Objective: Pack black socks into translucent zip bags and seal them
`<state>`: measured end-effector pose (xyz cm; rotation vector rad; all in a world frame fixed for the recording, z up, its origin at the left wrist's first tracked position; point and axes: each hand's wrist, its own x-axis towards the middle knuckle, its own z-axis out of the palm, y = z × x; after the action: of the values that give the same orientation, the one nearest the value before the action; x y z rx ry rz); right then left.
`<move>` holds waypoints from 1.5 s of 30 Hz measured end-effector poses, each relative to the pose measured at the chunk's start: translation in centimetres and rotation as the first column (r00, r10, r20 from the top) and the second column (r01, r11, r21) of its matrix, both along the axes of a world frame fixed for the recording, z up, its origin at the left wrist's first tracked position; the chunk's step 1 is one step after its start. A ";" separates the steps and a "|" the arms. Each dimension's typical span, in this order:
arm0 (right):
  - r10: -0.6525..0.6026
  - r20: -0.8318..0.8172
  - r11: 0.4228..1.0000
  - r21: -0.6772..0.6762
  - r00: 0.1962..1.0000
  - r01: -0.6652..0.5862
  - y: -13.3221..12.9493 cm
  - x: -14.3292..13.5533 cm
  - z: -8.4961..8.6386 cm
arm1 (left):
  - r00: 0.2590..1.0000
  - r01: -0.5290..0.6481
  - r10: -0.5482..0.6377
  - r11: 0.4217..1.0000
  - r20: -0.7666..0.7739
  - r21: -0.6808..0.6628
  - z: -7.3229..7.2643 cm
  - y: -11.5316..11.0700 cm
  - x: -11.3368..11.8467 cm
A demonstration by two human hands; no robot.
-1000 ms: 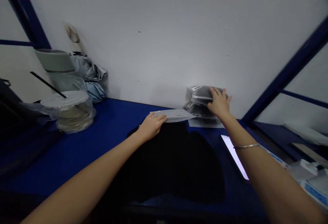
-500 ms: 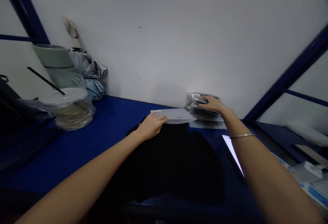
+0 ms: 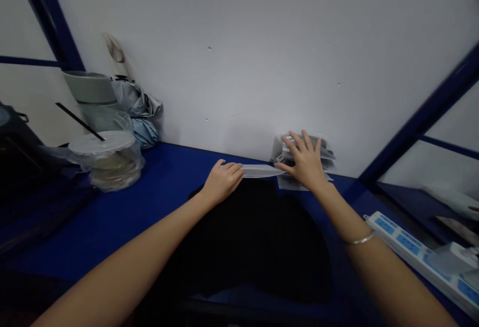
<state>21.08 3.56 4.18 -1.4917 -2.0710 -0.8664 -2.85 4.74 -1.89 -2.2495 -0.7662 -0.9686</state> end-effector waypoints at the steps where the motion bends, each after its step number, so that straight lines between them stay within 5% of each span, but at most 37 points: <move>1: 0.047 -0.022 0.999 0.025 0.999 -0.047 -0.4 -0.6 -0.2 | 1.000 0.006 -0.006 1.000 0.006 0.014 0.1 0.0 -0.1; 4: 0.230 -0.215 0.973 0.074 0.949 -0.220 -1.4 -1.7 -0.7 | 0.999 0.024 -0.026 0.997 0.028 0.067 0.3 0.1 -0.3; 9: 0.421 -0.660 0.887 0.156 0.622 -0.434 -2.5 -2.3 -2.8 | 0.997 0.045 -0.049 0.997 0.062 0.060 0.5 -0.1 -0.4; 17: 0.362 -0.569 0.932 0.194 0.738 -0.307 -3.6 -3.9 -5.5 | 0.991 -0.110 0.123 0.974 0.052 -0.199 0.7 -0.3 -0.2; 20: 0.244 -0.616 0.920 -0.097 0.748 -0.381 -4.3 -4.0 -4.9 | 0.981 -0.192 0.194 0.938 -0.023 -0.289 0.6 -0.1 -0.3; 21: 0.198 -0.623 0.857 -0.266 0.757 -0.442 -4.7 -4.2 -4.6 | 0.979 -0.201 0.194 0.928 -0.056 -0.313 0.6 0.0 -0.3; 23: 0.154 -0.586 0.597 -0.587 0.795 -0.548 -5.8 -4.7 -4.0 | 0.977 -0.206 0.171 0.914 -0.128 -0.349 0.4 0.1 -0.4; 25: 0.204 -0.494 0.322 -0.781 0.845 -0.535 -7.2 -5.5 -3.5 | 0.968 -0.221 0.153 0.898 -0.199 -0.381 0.2 0.2 -0.6; 26: 0.249 -0.435 0.256 -0.832 0.865 -0.492 -7.9 -6.0 -3.2 | 0.962 -0.236 0.155 0.887 -0.224 -0.398 0.1 0.3 -0.6; 29: 0.333 -0.297 0.282 -0.874 0.895 -0.395 -9.4 -7.0 -2.6 | 0.964 -0.235 0.153 0.871 -0.215 -0.432 0.2 0.4 -0.7; 33: 0.301 -0.385 0.238 -0.856 0.873 -0.459 -9.3 -6.7 -2.3 | 0.998 0.016 -0.051 0.822 -0.045 -0.570 1.5 -0.5 -0.1; 34: 0.263 -0.445 0.214 -0.838 0.856 -0.501 -9.0 -6.3 -2.3 | 0.992 0.087 -0.129 0.741 -0.014 -0.666 2.0 -1.0 0.0; 36: 0.148 -0.559 0.179 -0.797 0.816 -0.578 -8.2 -5.6 -2.4 | 0.956 0.130 -0.293 0.468 -0.014 -0.874 3.2 -2.0 0.3; 38: 0.012 -0.622 0.178 -0.769 0.783 -0.613 -7.3 -5.0 -2.6 | 0.890 0.051 -0.454 0.192 -0.043 -0.980 4.2 -3.0 0.2; 39: -0.050 -0.635 0.190 -0.763 0.771 -0.617 -6.9 -4.8 -2.8 | 0.861 0.011 -0.505 0.132 -0.058 -0.991 4.6 -3.5 0.1; 41: -0.143 -0.648 0.244 -0.756 0.748 -0.608 -6.2 -4.6 -3.1 | 0.854 -0.051 -0.506 0.144 -0.118 -0.988 5.0 -4.0 -0.2; 45: -0.176 -0.670 0.379 -0.722 0.721 -0.579 -5.6 -4.0 -3.3 | 0.893 -0.236 -0.308 0.299 -0.328 -0.925 4.7 -3.8 -0.8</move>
<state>17.03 -2.05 0.87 -1.5156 -2.0623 1.0948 -3.69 0.93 2.82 -3.3350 -1.2888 0.2815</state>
